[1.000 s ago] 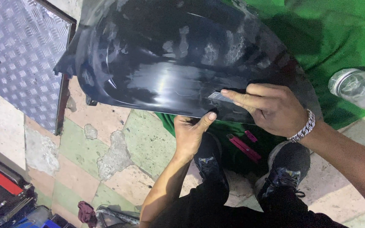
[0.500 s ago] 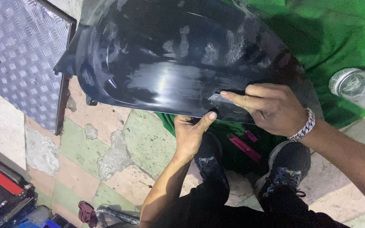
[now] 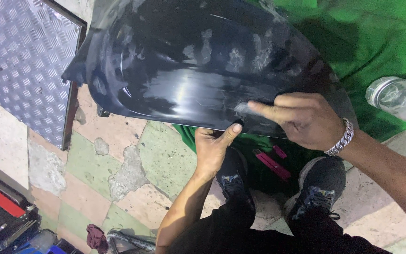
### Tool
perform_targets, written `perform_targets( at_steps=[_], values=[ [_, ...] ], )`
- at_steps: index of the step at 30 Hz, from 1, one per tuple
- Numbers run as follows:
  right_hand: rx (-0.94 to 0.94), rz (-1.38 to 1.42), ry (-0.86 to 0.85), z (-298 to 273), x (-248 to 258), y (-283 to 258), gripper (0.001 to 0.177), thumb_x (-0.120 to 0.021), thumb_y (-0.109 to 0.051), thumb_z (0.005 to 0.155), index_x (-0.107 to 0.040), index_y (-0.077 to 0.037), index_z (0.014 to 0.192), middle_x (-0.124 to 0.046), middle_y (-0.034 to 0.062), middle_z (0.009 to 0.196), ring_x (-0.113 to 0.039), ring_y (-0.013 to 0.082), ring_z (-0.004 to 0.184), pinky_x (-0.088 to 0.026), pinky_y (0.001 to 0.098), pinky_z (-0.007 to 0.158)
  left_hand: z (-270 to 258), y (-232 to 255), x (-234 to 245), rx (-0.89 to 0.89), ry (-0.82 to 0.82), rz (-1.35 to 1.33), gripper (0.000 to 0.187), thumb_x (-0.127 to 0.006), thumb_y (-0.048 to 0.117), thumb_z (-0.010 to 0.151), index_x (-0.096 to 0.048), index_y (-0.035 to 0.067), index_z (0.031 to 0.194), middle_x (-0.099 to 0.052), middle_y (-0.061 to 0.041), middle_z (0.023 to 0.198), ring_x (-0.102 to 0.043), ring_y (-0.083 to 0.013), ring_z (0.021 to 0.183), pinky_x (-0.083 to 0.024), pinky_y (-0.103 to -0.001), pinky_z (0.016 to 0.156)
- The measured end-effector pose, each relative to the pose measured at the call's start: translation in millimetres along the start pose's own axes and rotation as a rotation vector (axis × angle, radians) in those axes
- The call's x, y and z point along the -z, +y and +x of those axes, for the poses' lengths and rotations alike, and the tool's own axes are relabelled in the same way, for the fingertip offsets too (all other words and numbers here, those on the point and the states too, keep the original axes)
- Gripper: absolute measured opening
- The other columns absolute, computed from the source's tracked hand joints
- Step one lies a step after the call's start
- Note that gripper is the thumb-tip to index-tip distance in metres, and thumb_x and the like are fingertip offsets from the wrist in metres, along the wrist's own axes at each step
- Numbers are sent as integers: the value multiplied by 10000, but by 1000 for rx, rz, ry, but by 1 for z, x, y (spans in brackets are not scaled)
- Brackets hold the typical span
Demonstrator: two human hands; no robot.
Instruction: Scraping residue or old material from a black motorcycle plastic part using a small blade and a utility knife.
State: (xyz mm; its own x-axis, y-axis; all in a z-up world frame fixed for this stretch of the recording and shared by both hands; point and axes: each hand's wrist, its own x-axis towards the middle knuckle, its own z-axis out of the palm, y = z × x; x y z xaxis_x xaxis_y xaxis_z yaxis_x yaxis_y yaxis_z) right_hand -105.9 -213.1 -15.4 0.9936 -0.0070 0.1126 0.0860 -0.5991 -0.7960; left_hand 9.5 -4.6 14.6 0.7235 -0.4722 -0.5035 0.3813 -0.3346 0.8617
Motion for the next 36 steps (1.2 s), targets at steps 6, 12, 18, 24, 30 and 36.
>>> perform_targets(
  at_steps=[6,12,18,24,30,36],
  values=[
    [-62,124,35,3,3,-7,449,-416,-81,1045,-602,-162,1446,-347,19,676,-389,222,557,-343,359,559,-1,-5,1,-28,4,4,266,-826,204,846,-614,177,687,-563,100,724,-481,-63,709,-439,-254,671],
    [138,-32,54,8,7,-2,448,-387,-27,1046,-567,-44,1456,-394,38,729,-425,252,620,-424,392,633,1,-9,2,-31,2,-7,126,-826,194,848,-745,108,892,-734,27,926,-632,-84,876,-544,-281,841],
    [39,-196,61,4,2,-1,444,-429,-111,1062,-609,-195,1459,-397,12,732,-441,248,589,-460,396,613,1,-11,2,-4,8,-2,121,-831,187,844,-739,112,866,-712,46,890,-598,-78,839,-536,-278,804],
    [77,-123,48,-1,-5,-9,516,-491,10,970,-583,-118,1461,-393,-2,721,-444,241,606,-443,387,622,2,-8,0,-22,18,-18,109,-827,168,851,-735,117,879,-720,38,907,-609,-80,852,-540,-276,818],
    [6,-191,30,4,-3,-6,484,-404,-151,1036,-601,-208,1475,-349,12,712,-439,250,603,-442,400,619,2,-7,0,-15,16,-6,158,-828,191,848,-697,144,774,-650,84,788,-544,-59,755,-498,-256,726],
    [-136,-103,66,5,-9,-17,643,-442,-64,861,-635,-229,1452,-360,11,699,-458,239,600,-439,405,606,0,-5,-1,-3,10,9,371,-816,206,846,-526,192,614,-473,98,629,-395,-67,616,-350,-246,592]
  ],
)
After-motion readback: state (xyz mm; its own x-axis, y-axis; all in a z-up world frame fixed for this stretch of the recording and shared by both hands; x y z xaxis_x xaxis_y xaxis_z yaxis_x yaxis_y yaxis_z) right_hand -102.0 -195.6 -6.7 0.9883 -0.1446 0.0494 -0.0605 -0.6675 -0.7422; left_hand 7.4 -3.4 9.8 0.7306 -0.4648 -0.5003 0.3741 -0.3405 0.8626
